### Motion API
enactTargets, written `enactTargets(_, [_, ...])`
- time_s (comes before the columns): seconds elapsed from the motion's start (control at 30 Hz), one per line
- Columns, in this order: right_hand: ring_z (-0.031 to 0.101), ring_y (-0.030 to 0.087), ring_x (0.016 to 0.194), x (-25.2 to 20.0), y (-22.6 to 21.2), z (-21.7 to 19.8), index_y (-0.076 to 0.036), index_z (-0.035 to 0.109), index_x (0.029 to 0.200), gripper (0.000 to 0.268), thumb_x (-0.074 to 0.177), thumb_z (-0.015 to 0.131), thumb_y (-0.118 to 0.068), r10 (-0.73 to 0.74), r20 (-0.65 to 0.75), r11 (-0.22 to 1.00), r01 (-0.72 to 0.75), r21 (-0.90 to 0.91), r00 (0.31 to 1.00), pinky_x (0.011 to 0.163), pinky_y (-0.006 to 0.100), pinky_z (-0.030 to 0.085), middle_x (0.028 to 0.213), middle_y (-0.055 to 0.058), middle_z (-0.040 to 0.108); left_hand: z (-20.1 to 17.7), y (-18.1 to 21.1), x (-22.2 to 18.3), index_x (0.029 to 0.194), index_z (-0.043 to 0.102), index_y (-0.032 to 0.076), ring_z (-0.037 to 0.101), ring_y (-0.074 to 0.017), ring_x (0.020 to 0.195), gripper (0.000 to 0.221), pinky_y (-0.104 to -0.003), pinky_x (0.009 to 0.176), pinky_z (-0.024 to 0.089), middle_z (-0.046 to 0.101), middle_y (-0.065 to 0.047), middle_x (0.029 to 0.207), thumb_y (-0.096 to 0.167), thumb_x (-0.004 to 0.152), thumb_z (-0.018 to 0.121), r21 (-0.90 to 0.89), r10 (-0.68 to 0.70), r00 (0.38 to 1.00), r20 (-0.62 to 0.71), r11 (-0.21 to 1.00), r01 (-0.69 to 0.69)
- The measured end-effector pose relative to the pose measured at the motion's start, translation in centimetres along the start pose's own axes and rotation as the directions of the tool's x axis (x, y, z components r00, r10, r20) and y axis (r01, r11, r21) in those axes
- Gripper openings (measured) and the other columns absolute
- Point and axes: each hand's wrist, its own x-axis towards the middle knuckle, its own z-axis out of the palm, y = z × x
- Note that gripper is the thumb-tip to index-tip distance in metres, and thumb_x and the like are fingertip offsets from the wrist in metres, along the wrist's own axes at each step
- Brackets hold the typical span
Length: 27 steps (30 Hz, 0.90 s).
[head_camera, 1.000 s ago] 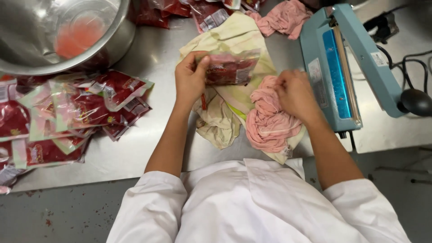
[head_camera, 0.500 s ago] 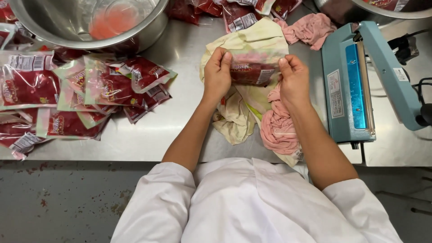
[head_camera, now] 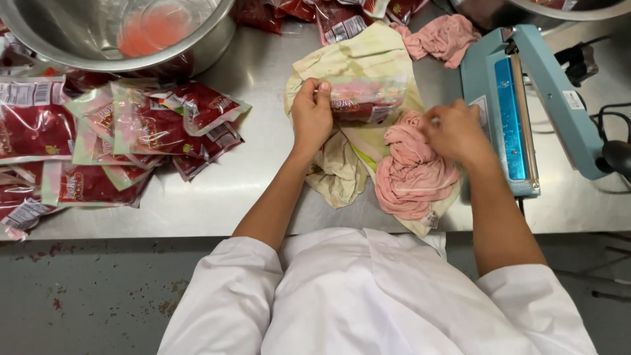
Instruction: The person uses a heat sealer to seal plastic bags of food, repeatedly placing the bags under the sealing arm, pressing down, and setting the sealed bags aside onto a cloth.
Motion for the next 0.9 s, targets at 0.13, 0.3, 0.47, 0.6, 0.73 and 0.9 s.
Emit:
enactTargets(0.13, [0.059, 0.032, 0.096, -1.0, 0.9, 0.7, -0.020, 0.075, 0.093, 0.012, 0.087, 0.080, -0.030, -0.058, -0.100, 0.992, 0.069, 0.103, 0.993, 0.098, 0.038, 0.036, 0.092, 0.010, 0.054, -0.4, 0.5, 0.3, 0.092, 0.067, 0.021, 0.052, -0.0079, 0.059, 0.020, -0.025, 0.062, 0.046, 0.054, 0.009, 0.056, 0.027, 0.105, 0.053, -0.078, 0.009, 1.000, 0.018, 0.997, -0.007])
enactTargets(0.3, [0.060, 0.019, 0.068, -5.4, -7.5, -12.9, -0.006, 0.041, 0.100, 0.006, 0.104, 0.038, -0.003, 0.111, 0.052, 0.762, -0.119, 0.636, 0.992, 0.063, 0.034, 0.047, 0.077, 0.010, 0.066, -2.3, 3.9, -0.3, 0.092, 0.072, 0.013, 0.061, -0.0111, 0.076, 0.025, -0.028, 0.074, 0.050, 0.067, 0.004, 0.076, 0.034, 0.098, 0.060, -0.073, 0.124, 0.990, 0.062, 0.990, -0.120])
enactTargets(0.47, [0.053, 0.018, 0.066, -3.1, -12.9, -16.5, -0.003, 0.037, 0.103, 0.013, 0.109, 0.036, 0.008, -0.080, -0.313, 0.606, 0.295, 0.739, 0.946, 0.054, 0.029, 0.042, 0.081, 0.008, 0.044, -2.8, 4.4, 0.1, 0.091, 0.067, 0.015, 0.060, -0.0089, 0.072, 0.005, -0.025, 0.070, 0.050, 0.064, 0.003, 0.079, 0.018, 0.094, 0.067, -0.147, 0.163, 0.986, 0.038, 0.977, -0.155])
enactTargets(0.6, [0.042, 0.022, 0.084, 2.9, -18.1, -13.7, -0.005, 0.041, 0.105, 0.026, 0.086, 0.037, 0.012, -0.161, -0.566, 0.603, 0.535, 0.592, 0.808, 0.074, 0.035, 0.035, 0.094, 0.010, 0.044, -3.1, 3.4, 0.2, 0.091, 0.070, 0.010, 0.061, -0.0140, 0.086, 0.013, -0.028, 0.080, 0.052, 0.066, -0.001, 0.092, -0.001, 0.090, 0.062, -0.213, 0.335, 0.941, 0.046, 0.924, -0.318])
enactTargets(0.73, [0.035, 0.041, 0.143, 6.7, -19.1, -10.1, -0.009, 0.026, 0.158, 0.096, 0.084, 0.084, -0.031, -0.529, -0.030, 0.721, 0.468, 0.511, 0.848, 0.118, 0.049, 0.028, 0.159, 0.022, 0.037, -3.5, 3.9, -0.7, 0.076, 0.058, 0.015, 0.039, -0.0076, 0.076, 0.018, -0.024, 0.067, 0.035, 0.044, 0.008, 0.079, 0.014, 0.079, 0.076, -0.274, 0.351, 0.935, 0.051, 0.905, -0.325])
enactTargets(0.9, [0.062, 0.044, 0.107, 8.2, -18.7, -8.2, -0.004, 0.057, 0.106, 0.027, 0.083, 0.072, -0.010, -0.390, 0.341, 0.919, 0.336, 0.206, 0.855, 0.075, 0.050, 0.049, 0.109, 0.026, 0.068, -3.4, 4.1, -1.5, 0.074, 0.054, 0.007, 0.046, -0.0142, 0.070, 0.014, -0.028, 0.065, 0.037, 0.052, 0.000, 0.074, -0.005, 0.077, 0.047, -0.069, 0.532, 0.846, 0.017, 0.845, -0.530])
